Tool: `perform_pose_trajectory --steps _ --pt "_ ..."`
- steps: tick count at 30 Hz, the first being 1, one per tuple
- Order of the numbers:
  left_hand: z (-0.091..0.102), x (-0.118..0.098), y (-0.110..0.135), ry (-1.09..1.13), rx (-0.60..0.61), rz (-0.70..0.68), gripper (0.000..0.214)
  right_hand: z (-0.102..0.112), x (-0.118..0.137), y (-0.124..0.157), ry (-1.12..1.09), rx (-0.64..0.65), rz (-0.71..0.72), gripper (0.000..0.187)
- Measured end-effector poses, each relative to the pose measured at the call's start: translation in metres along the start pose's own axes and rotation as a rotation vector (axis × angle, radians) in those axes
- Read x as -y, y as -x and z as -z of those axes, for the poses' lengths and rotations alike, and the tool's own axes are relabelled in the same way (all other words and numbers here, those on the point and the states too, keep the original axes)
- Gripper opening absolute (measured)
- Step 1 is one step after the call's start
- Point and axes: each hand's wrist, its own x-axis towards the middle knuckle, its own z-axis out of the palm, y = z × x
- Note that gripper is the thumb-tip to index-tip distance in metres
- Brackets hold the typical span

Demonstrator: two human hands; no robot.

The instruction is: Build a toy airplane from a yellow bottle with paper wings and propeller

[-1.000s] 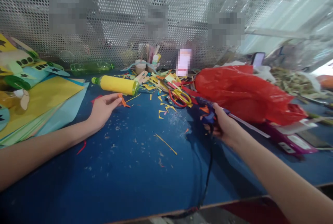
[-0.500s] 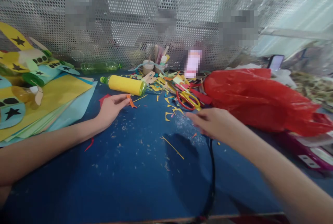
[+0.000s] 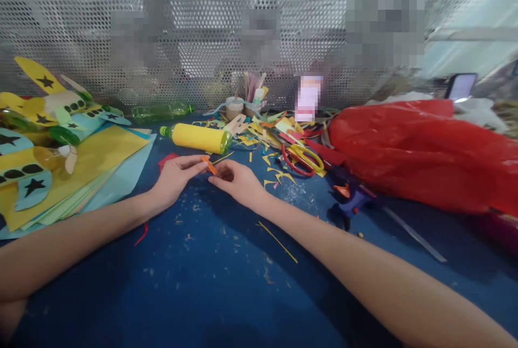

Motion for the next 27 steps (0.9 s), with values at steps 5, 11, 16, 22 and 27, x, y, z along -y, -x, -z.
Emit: perform_pose_trajectory --steps 5,11,16,22,27 --pt "-0.0011 0.001 -0.0002 -0.015 -0.002 -0.003 0.022 0.0004 -0.0013 0.003 0.0 -0.026 0.018 0.023" --pt "-0.0014 -0.0013 0.0015 -0.056 0.007 -0.002 0.023 0.0017 -0.0032 0.002 0.051 -0.057 0.041 0.017" --pt "-0.0008 -0.0006 0.0021 -0.075 0.002 -0.023 0.025 0.0041 -0.0002 0.0025 0.001 -0.067 0.018 0.015" --pt "0.0001 -0.0004 0.0027 -0.092 0.045 -0.079 0.03 0.0065 -0.0004 0.0024 -0.169 -0.1 0.0 0.014" --pt "-0.0013 -0.003 0.0044 -0.122 0.09 -0.114 0.022 0.0061 -0.0025 0.0016 -0.248 -0.142 0.015 0.015"
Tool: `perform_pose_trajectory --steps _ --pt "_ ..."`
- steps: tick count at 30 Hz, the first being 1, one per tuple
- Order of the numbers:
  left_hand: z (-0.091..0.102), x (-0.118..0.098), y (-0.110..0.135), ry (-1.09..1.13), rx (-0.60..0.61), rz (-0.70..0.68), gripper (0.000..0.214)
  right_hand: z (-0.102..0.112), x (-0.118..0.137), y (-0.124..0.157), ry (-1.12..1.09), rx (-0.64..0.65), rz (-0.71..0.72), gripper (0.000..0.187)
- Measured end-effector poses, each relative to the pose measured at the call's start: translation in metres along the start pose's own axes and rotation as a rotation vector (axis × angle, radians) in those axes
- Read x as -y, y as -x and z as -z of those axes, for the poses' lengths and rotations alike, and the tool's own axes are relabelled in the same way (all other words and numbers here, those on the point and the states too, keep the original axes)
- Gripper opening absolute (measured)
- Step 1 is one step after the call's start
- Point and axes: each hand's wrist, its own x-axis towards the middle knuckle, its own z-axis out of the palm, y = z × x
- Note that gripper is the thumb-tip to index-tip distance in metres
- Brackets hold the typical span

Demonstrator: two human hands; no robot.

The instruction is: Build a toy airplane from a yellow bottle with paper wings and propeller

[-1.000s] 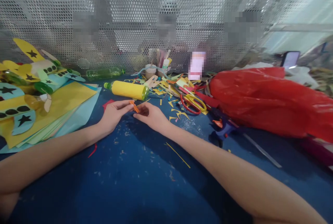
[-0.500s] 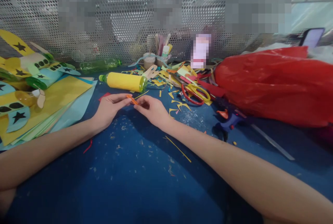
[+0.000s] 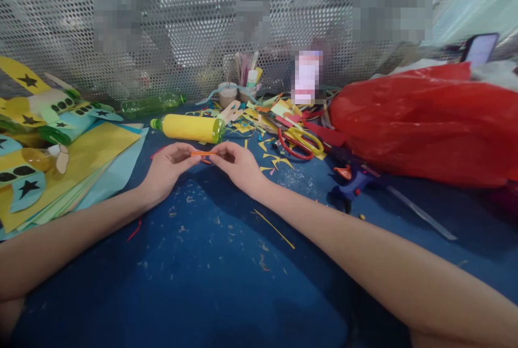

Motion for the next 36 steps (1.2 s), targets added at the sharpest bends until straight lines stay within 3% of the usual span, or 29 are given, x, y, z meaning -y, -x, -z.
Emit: perform_pose_trajectory --steps 10,18,36 --pt "0.0 -0.001 0.001 -0.038 0.0 -0.021 0.022 -0.001 -0.001 0.0 -0.039 -0.039 0.054 0.02" --pt "-0.001 -0.004 0.005 -0.047 0.001 -0.056 0.021 -0.001 0.006 0.002 -0.078 0.06 0.052 0.021" --pt "-0.002 -0.004 0.005 -0.088 0.037 -0.093 0.018 -0.002 0.01 0.006 0.006 0.036 0.11 0.017"
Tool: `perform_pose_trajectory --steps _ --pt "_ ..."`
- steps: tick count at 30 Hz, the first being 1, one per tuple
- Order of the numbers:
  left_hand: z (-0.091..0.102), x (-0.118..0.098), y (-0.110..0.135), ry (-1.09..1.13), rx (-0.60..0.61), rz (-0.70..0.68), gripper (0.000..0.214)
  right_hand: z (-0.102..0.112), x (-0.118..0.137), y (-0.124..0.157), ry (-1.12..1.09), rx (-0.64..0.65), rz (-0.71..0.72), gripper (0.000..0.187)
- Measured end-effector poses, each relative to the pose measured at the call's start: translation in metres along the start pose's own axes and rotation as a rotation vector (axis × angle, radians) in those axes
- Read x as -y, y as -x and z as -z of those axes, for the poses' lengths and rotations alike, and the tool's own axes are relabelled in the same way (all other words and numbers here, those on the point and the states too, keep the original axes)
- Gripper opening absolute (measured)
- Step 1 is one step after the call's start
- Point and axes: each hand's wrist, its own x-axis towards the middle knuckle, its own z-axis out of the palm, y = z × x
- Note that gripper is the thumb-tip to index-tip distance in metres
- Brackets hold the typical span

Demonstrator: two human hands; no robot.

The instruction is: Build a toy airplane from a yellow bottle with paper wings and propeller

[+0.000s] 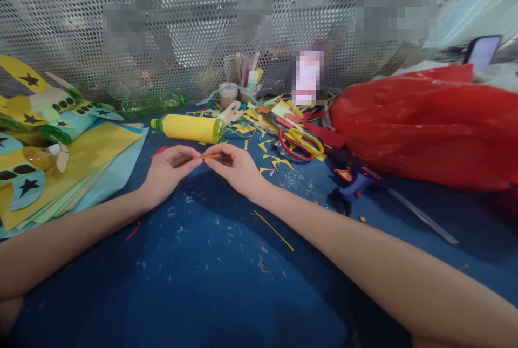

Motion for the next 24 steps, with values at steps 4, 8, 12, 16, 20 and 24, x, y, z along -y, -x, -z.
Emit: perform_pose_trajectory --steps 4,8,12,16,20,24 --pt "0.0 -0.001 0.001 -0.028 0.012 -0.01 0.017 -0.001 0.001 0.001 0.043 -0.012 0.015 0.016" --pt "0.0 -0.002 0.001 -0.04 0.036 -0.016 0.016 -0.001 0.001 0.001 0.045 -0.015 0.038 0.016" --pt "0.0 -0.002 0.001 -0.051 0.039 -0.016 0.016 -0.002 0.001 0.002 0.071 -0.038 0.057 0.015" --pt "-0.001 -0.001 0.001 -0.065 0.039 -0.026 0.016 -0.002 0.006 0.004 0.256 -0.085 0.182 0.008" --pt "0.0 0.0 0.001 -0.091 0.063 -0.069 0.014 0.0 0.011 0.005 0.431 -0.11 0.287 0.006" --pt "0.001 -0.002 0.001 -0.107 0.049 -0.08 0.012 0.002 0.01 0.003 0.473 -0.144 0.278 0.005"
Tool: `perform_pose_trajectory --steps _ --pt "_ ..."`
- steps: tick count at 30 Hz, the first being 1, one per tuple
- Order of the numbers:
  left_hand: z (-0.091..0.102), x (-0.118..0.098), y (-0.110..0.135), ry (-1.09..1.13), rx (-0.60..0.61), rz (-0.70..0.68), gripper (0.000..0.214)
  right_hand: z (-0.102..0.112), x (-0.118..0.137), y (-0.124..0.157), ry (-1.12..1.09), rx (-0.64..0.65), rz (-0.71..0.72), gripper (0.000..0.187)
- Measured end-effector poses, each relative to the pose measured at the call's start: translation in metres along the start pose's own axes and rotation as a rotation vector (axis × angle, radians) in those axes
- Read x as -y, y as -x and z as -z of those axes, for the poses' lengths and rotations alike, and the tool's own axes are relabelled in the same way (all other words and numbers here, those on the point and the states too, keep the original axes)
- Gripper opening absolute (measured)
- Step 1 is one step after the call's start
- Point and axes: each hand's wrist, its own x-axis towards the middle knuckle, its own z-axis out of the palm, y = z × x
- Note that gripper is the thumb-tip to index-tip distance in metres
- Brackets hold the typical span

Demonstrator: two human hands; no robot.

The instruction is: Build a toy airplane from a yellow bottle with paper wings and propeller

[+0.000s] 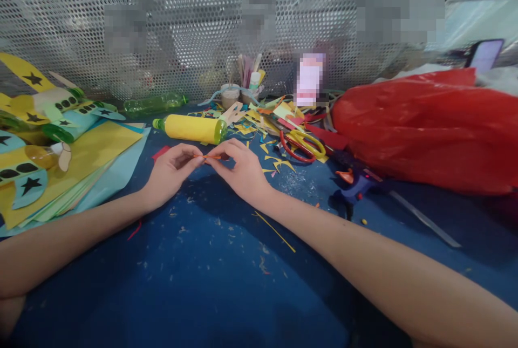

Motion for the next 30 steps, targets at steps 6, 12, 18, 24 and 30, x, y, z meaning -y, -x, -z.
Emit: perform_pose_trajectory --steps 6,12,18,24,30 --pt "-0.0003 -0.0017 -0.0014 0.001 -0.085 0.026 0.011 -0.0017 -0.0075 -0.0019 0.025 0.002 -0.065 0.004" --pt "0.0008 0.0035 -0.003 0.061 -0.083 0.043 0.013 0.0001 -0.0087 -0.0016 0.062 0.006 0.004 0.006" --pt "0.0012 0.0057 -0.0036 0.067 -0.089 0.042 0.009 -0.0034 -0.0113 0.0004 -0.043 -0.012 -0.025 0.008" --pt "-0.0009 0.0047 -0.0006 0.061 -0.031 0.01 0.007 -0.005 -0.0083 0.0003 -0.117 0.058 -0.117 0.015" --pt "-0.0014 0.0043 0.0001 0.05 -0.019 -0.001 0.008 -0.0046 -0.0084 0.0007 -0.088 0.095 -0.134 0.009"
